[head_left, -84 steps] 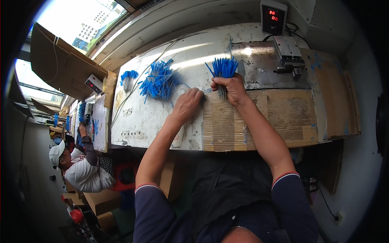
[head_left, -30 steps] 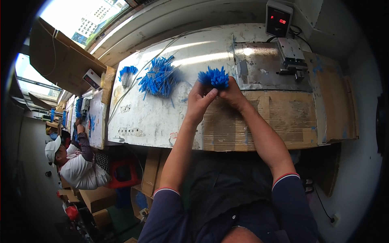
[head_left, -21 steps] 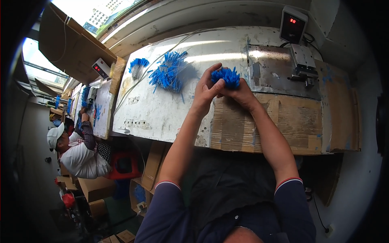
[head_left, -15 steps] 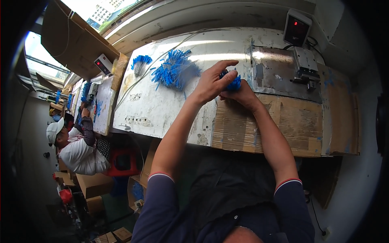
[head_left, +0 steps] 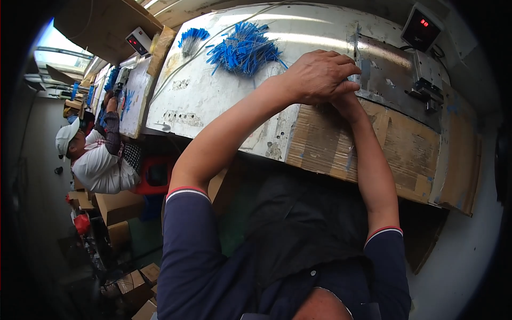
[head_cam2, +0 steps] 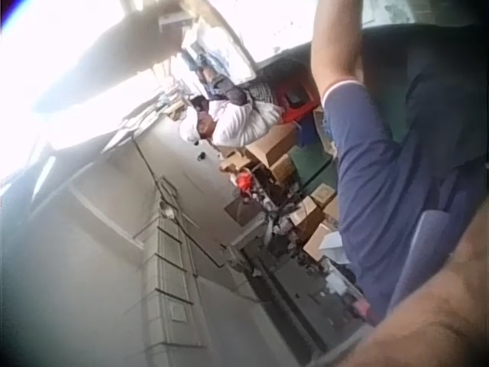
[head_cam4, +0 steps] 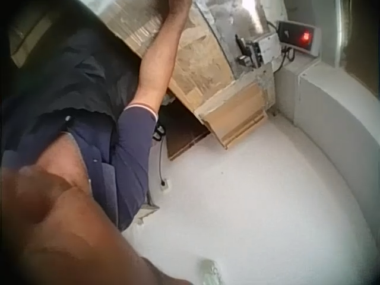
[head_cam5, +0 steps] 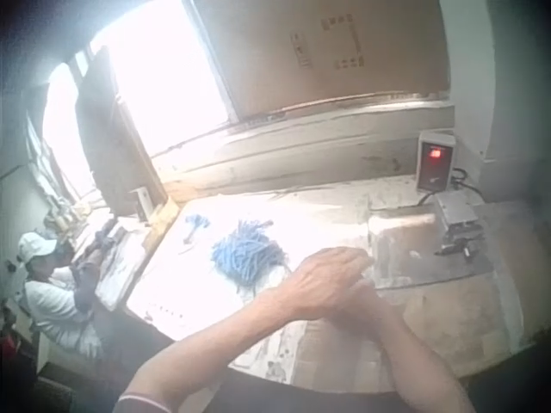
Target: Manually bundle and insert blue bristles into a mechanical clamp or fixture as part of a brush manufacturing process.
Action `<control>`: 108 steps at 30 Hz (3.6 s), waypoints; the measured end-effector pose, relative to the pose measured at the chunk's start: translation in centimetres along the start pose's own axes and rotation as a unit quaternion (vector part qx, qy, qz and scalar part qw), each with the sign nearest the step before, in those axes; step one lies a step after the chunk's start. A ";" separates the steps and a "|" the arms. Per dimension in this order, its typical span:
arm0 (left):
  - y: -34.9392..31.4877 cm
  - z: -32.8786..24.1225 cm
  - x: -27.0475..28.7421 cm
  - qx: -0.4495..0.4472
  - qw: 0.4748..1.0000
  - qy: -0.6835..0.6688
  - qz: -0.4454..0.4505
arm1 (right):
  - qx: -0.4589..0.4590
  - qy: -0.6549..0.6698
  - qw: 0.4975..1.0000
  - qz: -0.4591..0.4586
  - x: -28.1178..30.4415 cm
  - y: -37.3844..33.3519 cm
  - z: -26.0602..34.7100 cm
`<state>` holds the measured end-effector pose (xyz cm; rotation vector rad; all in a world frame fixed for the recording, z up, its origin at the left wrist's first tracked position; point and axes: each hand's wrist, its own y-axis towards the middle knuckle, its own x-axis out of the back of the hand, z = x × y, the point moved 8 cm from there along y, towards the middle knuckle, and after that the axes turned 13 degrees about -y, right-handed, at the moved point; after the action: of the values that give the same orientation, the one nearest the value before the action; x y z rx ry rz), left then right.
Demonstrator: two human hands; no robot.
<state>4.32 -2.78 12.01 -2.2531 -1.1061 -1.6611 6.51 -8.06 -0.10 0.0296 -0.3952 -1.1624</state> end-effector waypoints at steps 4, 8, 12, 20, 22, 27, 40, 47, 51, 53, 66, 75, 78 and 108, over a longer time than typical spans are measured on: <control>-0.3 0.3 0.0 0.022 0.999 0.021 0.017 | 0.002 -0.019 1.000 0.022 -0.5 0.3 0.0; -0.4 0.7 0.1 0.035 0.999 0.037 0.010 | 0.000 -0.020 0.999 0.045 -1.1 0.2 -0.7; -0.3 0.8 0.4 0.024 0.999 0.045 0.013 | 0.003 -0.002 1.000 -0.017 -0.3 0.4 0.6; -9.7 0.6 5.8 0.042 0.897 -0.148 -0.415 | -0.039 0.163 0.966 -0.198 1.8 1.0 -0.5; -12.3 1.3 1.7 0.128 0.892 -0.206 -0.381 | -0.003 0.175 0.956 -0.236 2.9 1.0 0.2; -14.9 1.9 -5.1 0.193 0.909 -0.184 -0.321 | -0.045 0.134 0.968 -0.209 2.6 1.4 -1.4; -15.1 1.2 -4.8 0.197 0.907 -0.155 -0.339 | 0.016 0.081 0.959 -0.271 2.1 -2.5 1.8; -15.8 1.8 -5.0 0.198 0.898 -0.177 -0.351 | -0.106 0.165 0.940 -0.280 2.0 -8.1 0.7; -15.3 1.6 -5.3 0.203 0.889 -0.201 -0.357 | -0.173 0.204 0.930 -0.252 3.6 -10.3 0.0; -16.1 2.0 -5.3 0.208 0.873 -0.213 -0.386 | -0.168 0.191 0.942 -0.219 2.3 -10.8 1.4; -7.6 -0.5 -10.7 0.225 0.714 -0.630 -0.204 | -0.224 0.146 0.948 -0.172 3.5 -14.3 2.9; -4.2 -1.8 -11.4 0.228 0.660 -0.699 -0.151 | -0.187 0.236 0.916 -0.266 5.3 -15.4 2.5; -2.4 -2.6 -12.0 0.201 0.640 -0.730 -0.127 | -0.185 0.269 0.900 -0.289 6.4 -16.0 2.8; 12.1 2.0 -15.4 0.143 0.874 -0.339 -0.317 | -0.278 0.052 0.835 -0.472 26.0 -17.3 -4.3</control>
<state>11.41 -17.82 1.54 -2.4590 -2.2669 -0.6770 1.27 -39.17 -0.51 -0.2480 0.1129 -2.2173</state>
